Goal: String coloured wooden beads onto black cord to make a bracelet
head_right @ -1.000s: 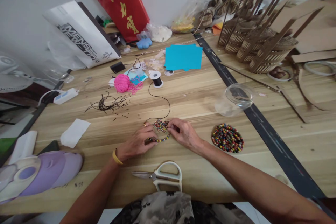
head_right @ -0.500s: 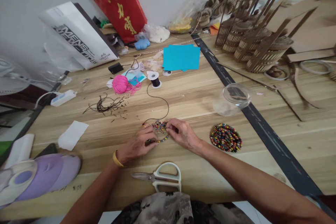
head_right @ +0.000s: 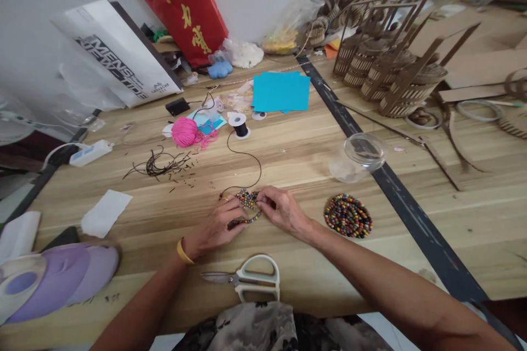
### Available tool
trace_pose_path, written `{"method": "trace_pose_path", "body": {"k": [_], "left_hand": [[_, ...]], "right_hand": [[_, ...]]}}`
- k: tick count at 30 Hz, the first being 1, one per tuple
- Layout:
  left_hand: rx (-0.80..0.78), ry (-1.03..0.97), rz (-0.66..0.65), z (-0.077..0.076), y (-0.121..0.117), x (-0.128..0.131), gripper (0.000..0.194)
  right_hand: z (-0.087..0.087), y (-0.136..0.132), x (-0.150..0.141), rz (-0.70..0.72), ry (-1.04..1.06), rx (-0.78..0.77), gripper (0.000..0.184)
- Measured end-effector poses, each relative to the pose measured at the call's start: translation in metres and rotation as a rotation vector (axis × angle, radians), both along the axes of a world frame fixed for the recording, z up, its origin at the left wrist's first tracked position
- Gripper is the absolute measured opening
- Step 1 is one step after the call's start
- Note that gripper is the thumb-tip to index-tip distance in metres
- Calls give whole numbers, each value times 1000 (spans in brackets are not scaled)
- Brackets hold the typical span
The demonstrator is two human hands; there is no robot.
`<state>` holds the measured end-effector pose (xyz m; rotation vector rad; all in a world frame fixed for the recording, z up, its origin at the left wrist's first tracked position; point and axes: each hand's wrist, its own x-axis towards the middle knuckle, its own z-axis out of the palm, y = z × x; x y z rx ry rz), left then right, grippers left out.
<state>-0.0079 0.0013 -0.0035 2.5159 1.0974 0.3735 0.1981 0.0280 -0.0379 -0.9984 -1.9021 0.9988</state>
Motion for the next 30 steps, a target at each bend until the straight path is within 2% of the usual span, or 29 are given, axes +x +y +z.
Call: {"method": "trace_pose_path", "body": {"k": [8, 30], "left_hand": [[22, 6, 17, -6, 0, 0, 6], [55, -61, -13, -1, -1, 2, 10]], "right_hand": [[0, 0, 0, -6, -7, 6, 8], [6, -1, 0, 1, -47, -55, 9]]}}
